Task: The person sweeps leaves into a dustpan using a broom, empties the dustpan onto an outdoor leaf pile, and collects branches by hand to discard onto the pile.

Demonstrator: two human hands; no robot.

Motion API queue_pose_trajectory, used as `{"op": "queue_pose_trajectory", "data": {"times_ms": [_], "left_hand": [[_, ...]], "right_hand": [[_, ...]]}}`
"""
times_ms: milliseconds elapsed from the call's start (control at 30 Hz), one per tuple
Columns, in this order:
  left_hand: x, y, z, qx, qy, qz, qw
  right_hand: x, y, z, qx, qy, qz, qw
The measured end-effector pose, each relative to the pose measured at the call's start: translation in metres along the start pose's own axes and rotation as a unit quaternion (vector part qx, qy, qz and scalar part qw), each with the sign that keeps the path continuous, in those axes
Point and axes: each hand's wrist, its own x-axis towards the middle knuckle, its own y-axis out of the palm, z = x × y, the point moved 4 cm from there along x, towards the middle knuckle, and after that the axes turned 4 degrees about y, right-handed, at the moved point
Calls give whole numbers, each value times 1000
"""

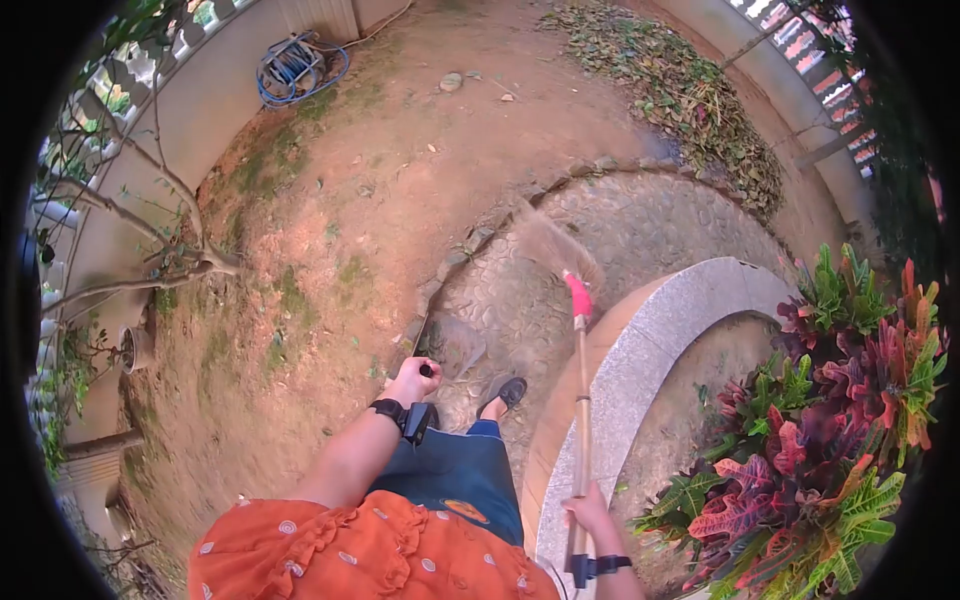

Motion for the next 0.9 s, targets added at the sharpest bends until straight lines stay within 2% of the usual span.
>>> {"op": "queue_pose_trajectory", "data": {"times_ms": [33, 100, 167, 233, 400, 567, 667, 733, 767, 900], "left_hand": [[4, -5, -5, 1, 0, 3, 1000], [14, -10, -10, -1, -2, 8, 1000], [26, -11, -10, -5, -9, 15, 1000], [40, -11, -5, -8, -15, 19, 1000], [45, -11, 8, -32, -10, 19, 999], [-4, -53, 9, -57, 12, 23, 998], [-44, -98, 23, -61, 22, 23, 998], [-75, -133, 35, -59, 26, 19, 998], [-91, -149, 39, -52, 28, 15, 998], [-150, -210, 51, -22, 27, -1, 999]], "right_hand": [[5, 15, -5, -14, 8, -15, 1000], [-19, 37, -33, -137, 61, -23, 988], [-87, 53, -30, -270, 62, -3, 961], [-112, 46, -118, -377, -30, -14, 925], [-217, 18, -144, -309, 85, 16, 947], [-229, -13, -164, -229, 51, 1, 972], [-201, -28, -161, -152, -17, -2, 988], [-156, -36, -152, -51, -54, 7, 997], [-117, -47, -178, 53, 13, 13, 998], [-27, -48, -138, 26, -37, 77, 996]]}}
